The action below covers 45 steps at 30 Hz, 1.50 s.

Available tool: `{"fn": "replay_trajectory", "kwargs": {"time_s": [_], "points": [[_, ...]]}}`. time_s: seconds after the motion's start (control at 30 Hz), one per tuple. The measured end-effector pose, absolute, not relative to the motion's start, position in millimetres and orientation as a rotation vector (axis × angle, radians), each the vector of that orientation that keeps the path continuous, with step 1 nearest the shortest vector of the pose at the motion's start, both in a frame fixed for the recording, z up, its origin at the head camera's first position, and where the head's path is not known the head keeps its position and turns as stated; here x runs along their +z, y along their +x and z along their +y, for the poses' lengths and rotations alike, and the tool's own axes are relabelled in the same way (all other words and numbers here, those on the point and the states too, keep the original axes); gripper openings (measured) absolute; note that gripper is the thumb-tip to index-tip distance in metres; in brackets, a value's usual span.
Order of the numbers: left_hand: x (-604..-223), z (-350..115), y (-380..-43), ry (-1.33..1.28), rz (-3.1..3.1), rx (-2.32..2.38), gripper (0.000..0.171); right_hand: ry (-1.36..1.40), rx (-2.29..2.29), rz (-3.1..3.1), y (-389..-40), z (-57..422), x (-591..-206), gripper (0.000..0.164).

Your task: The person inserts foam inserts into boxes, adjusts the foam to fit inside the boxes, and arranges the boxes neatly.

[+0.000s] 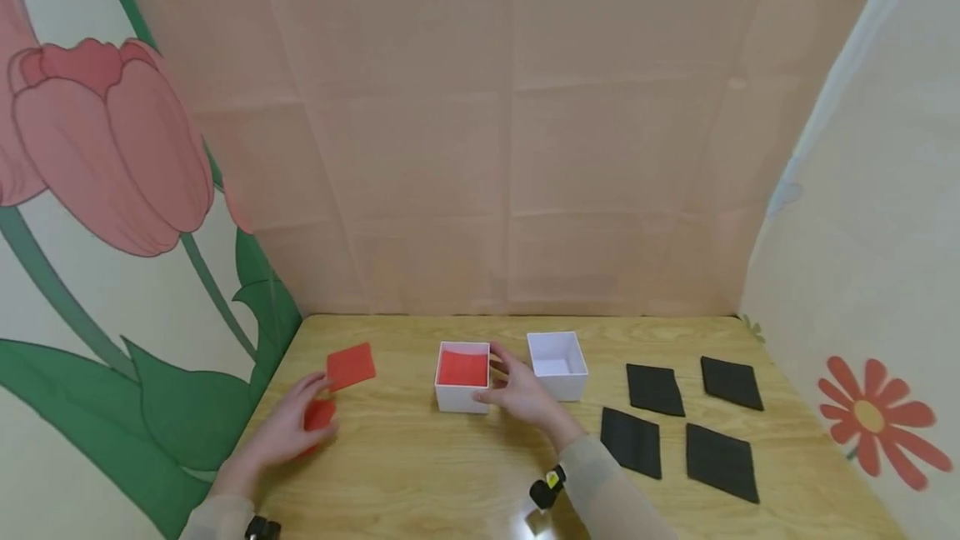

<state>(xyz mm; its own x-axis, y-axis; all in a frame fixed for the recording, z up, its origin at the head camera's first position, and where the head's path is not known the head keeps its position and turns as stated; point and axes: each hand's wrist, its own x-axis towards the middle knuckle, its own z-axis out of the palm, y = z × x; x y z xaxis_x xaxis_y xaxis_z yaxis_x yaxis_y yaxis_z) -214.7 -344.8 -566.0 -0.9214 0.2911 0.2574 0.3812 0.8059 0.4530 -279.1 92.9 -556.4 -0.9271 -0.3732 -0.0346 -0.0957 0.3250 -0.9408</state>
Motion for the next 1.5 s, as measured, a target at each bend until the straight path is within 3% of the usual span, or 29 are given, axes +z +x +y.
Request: {"fn": "replay_trajectory", "kwargs": {"time_s": [0.33, 1.5], "points": [[-561, -367, -207, -0.500, -2.981, -0.705, 0.091, -0.432, -1.656, 2.345, -279, 95, -557, 0.105], [-549, -374, -211, -0.467, -3.205, -0.734, 0.091, -0.442, -1.647, 2.346, -281, 94, -559, 0.106]]}}
